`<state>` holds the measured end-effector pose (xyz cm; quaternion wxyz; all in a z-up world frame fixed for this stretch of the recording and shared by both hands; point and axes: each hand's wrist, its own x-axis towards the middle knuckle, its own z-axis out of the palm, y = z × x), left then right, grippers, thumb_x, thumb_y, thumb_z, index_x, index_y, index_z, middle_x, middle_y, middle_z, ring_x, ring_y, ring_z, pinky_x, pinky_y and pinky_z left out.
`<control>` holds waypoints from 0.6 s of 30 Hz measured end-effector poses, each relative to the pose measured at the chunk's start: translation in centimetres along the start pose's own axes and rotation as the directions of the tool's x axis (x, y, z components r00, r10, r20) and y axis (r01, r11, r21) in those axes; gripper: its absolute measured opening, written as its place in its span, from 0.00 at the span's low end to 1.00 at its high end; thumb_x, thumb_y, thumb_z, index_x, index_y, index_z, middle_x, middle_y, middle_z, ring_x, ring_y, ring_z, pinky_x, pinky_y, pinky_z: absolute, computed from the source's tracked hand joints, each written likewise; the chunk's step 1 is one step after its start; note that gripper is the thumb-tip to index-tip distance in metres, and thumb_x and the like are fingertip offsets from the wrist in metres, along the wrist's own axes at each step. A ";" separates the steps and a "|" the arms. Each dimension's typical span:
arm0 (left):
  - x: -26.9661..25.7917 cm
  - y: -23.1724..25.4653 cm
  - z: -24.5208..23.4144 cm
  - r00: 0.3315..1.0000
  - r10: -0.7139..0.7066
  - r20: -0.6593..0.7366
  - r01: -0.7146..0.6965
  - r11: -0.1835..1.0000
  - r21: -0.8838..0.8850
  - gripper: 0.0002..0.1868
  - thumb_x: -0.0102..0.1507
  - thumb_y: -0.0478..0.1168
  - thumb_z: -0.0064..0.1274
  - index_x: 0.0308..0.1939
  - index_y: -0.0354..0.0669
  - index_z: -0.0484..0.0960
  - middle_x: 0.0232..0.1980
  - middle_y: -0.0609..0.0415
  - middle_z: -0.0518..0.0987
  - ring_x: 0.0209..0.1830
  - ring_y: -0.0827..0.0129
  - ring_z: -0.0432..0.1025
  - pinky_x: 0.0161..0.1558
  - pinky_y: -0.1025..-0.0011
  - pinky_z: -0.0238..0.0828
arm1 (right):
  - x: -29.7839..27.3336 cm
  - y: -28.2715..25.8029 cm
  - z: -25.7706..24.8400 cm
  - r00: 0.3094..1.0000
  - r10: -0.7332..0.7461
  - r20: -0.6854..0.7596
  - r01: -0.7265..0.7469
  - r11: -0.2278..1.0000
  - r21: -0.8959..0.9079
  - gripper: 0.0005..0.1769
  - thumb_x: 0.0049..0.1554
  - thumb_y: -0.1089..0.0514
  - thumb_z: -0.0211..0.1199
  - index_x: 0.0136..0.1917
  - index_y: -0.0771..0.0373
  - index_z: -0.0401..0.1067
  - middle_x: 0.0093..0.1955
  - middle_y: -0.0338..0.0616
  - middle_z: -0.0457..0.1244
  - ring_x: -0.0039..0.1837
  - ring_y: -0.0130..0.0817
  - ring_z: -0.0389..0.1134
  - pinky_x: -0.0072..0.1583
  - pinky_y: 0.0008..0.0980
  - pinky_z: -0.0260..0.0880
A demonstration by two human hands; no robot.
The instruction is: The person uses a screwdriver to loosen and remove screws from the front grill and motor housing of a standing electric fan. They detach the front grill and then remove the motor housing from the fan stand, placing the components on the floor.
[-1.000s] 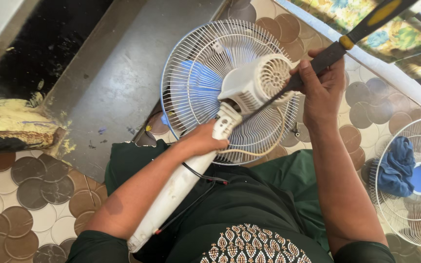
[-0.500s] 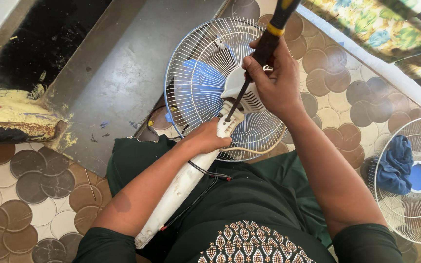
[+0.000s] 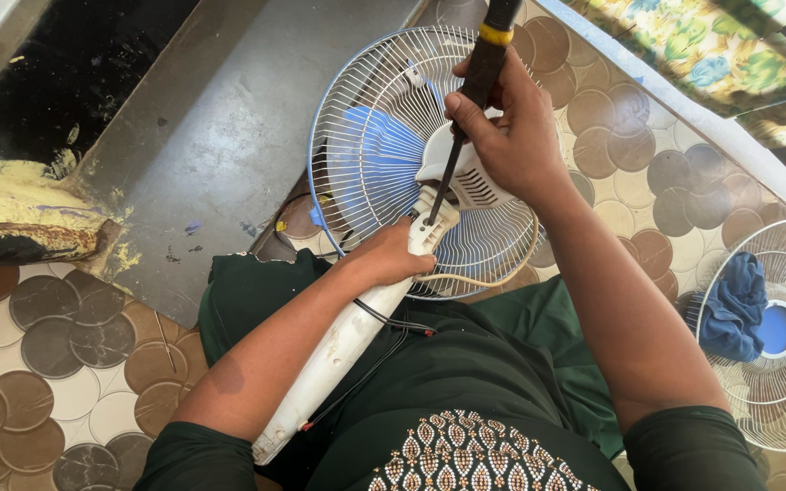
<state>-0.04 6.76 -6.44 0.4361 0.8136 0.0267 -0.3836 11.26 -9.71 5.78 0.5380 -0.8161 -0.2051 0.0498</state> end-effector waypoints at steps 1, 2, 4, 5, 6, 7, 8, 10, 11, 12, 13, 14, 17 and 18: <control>0.1 0.1 0.0 1.000 -0.015 0.008 0.015 1.000 0.008 0.41 0.51 0.53 0.61 0.60 0.29 0.71 0.49 0.34 0.82 0.48 0.51 0.81 0.50 0.62 0.76 | 0.3 0.3 -0.1 1.000 -0.014 0.006 0.014 1.000 -0.013 0.19 0.67 0.62 0.65 0.67 0.67 0.63 0.58 0.43 0.67 0.58 0.28 0.72 0.57 0.30 0.80; 0.1 0.1 -0.1 0.999 -0.031 0.016 0.030 0.999 0.015 0.41 0.51 0.53 0.61 0.61 0.29 0.70 0.49 0.34 0.82 0.47 0.51 0.81 0.50 0.63 0.76 | 0.6 0.7 -0.3 0.998 -0.018 0.055 0.016 0.999 0.041 0.19 0.67 0.62 0.66 0.67 0.67 0.63 0.57 0.44 0.67 0.59 0.29 0.72 0.58 0.31 0.80; 0.1 0.1 -0.1 1.000 -0.013 0.014 0.013 1.000 0.002 0.41 0.51 0.53 0.61 0.60 0.28 0.71 0.49 0.34 0.82 0.48 0.51 0.81 0.50 0.63 0.76 | 1.4 1.4 -1.0 0.988 -0.032 0.154 0.009 0.989 0.147 0.20 0.67 0.63 0.67 0.66 0.68 0.62 0.55 0.44 0.67 0.59 0.30 0.73 0.61 0.33 0.79; 0.1 0.0 -0.1 1.000 -0.005 0.013 0.005 1.000 -0.004 0.41 0.51 0.53 0.61 0.60 0.28 0.71 0.49 0.34 0.82 0.48 0.51 0.81 0.50 0.63 0.76 | 1.8 1.7 -1.4 0.979 -0.011 0.202 -0.027 0.982 0.185 0.19 0.67 0.63 0.67 0.66 0.67 0.62 0.54 0.44 0.67 0.59 0.31 0.73 0.61 0.34 0.79; 0.1 -0.1 -0.1 1.000 0.004 0.009 -0.004 1.000 -0.002 0.41 0.51 0.54 0.61 0.60 0.27 0.70 0.49 0.33 0.82 0.48 0.51 0.81 0.50 0.63 0.76 | 2.2 2.0 -1.7 0.968 0.008 0.250 -0.065 0.973 0.220 0.19 0.66 0.63 0.66 0.65 0.67 0.62 0.54 0.44 0.67 0.58 0.31 0.73 0.60 0.34 0.79; 0.1 -0.1 -0.1 1.000 0.013 0.004 -0.013 1.000 -0.001 0.42 0.51 0.54 0.61 0.60 0.27 0.70 0.49 0.33 0.82 0.48 0.51 0.80 0.50 0.63 0.76 | 2.6 2.2 -2.0 0.954 0.023 0.299 -0.103 0.962 0.253 0.19 0.66 0.62 0.66 0.65 0.67 0.62 0.53 0.44 0.67 0.57 0.31 0.74 0.60 0.34 0.80; 0.2 -0.2 -0.1 1.000 0.022 0.000 -0.022 1.000 0.000 0.42 0.51 0.54 0.61 0.60 0.26 0.70 0.49 0.33 0.82 0.48 0.51 0.80 0.51 0.63 0.75 | 3.0 2.4 -2.0 0.947 0.008 0.321 -0.103 0.955 0.277 0.19 0.66 0.62 0.66 0.65 0.67 0.62 0.53 0.44 0.67 0.58 0.32 0.74 0.60 0.35 0.79; 0.2 -0.2 -0.1 1.000 0.024 0.004 -0.024 1.000 -0.006 0.42 0.51 0.54 0.61 0.60 0.26 0.70 0.50 0.33 0.81 0.49 0.50 0.80 0.51 0.63 0.75 | 3.8 2.7 -2.1 0.930 -0.023 0.366 -0.105 0.940 0.325 0.19 0.65 0.62 0.66 0.64 0.67 0.62 0.54 0.44 0.67 0.59 0.33 0.74 0.61 0.37 0.77; 0.2 -0.3 -0.1 1.000 0.024 0.005 -0.024 1.000 -0.009 0.42 0.51 0.54 0.61 0.60 0.27 0.71 0.50 0.33 0.81 0.49 0.50 0.80 0.51 0.63 0.75 | 4.2 2.8 -2.1 0.926 -0.033 0.376 -0.102 0.937 0.333 0.18 0.66 0.62 0.66 0.64 0.67 0.62 0.54 0.44 0.67 0.59 0.33 0.74 0.61 0.37 0.78; 0.2 -0.3 -0.1 1.000 0.025 0.003 -0.025 1.000 -0.008 0.42 0.51 0.54 0.61 0.60 0.26 0.70 0.50 0.33 0.81 0.49 0.50 0.80 0.52 0.62 0.75 | 4.7 2.9 -2.3 0.922 -0.044 0.385 -0.098 0.935 0.341 0.18 0.66 0.63 0.66 0.64 0.67 0.62 0.53 0.45 0.68 0.58 0.34 0.74 0.61 0.37 0.79; 0.2 -0.4 -0.1 1.000 0.027 0.002 -0.027 1.000 -0.007 0.42 0.51 0.54 0.61 0.60 0.26 0.70 0.50 0.33 0.81 0.50 0.50 0.79 0.52 0.62 0.74 | 5.1 2.9 -2.4 0.917 -0.054 0.394 -0.096 0.932 0.350 0.18 0.66 0.63 0.66 0.63 0.67 0.62 0.53 0.46 0.68 0.58 0.34 0.74 0.62 0.38 0.80; 0.2 -0.4 -0.1 1.000 0.029 0.000 -0.029 1.000 -0.006 0.43 0.51 0.55 0.61 0.60 0.26 0.70 0.50 0.33 0.81 0.50 0.50 0.79 0.52 0.62 0.74 | 5.4 3.0 -2.6 0.904 -0.068 0.423 -0.092 0.934 0.346 0.17 0.66 0.63 0.66 0.63 0.67 0.62 0.53 0.46 0.69 0.59 0.35 0.75 0.62 0.38 0.80; 0.2 -0.3 -0.1 1.000 0.007 0.012 -0.006 1.000 -0.010 0.42 0.51 0.54 0.60 0.60 0.27 0.70 0.50 0.33 0.82 0.49 0.50 0.80 0.52 0.62 0.74 | 6.0 3.2 -2.8 0.866 -0.088 0.492 -0.095 0.937 0.335 0.16 0.66 0.63 0.65 0.63 0.67 0.63 0.53 0.46 0.69 0.59 0.36 0.75 0.63 0.39 0.79; 0.2 -0.3 -0.2 1.000 0.007 0.009 -0.007 1.000 -0.004 0.42 0.51 0.55 0.60 0.60 0.26 0.70 0.50 0.33 0.81 0.50 0.50 0.80 0.52 0.62 0.74 | 6.1 3.3 -2.8 0.859 -0.081 0.506 -0.108 0.937 0.332 0.16 0.66 0.63 0.65 0.62 0.67 0.62 0.53 0.46 0.69 0.59 0.36 0.75 0.63 0.38 0.79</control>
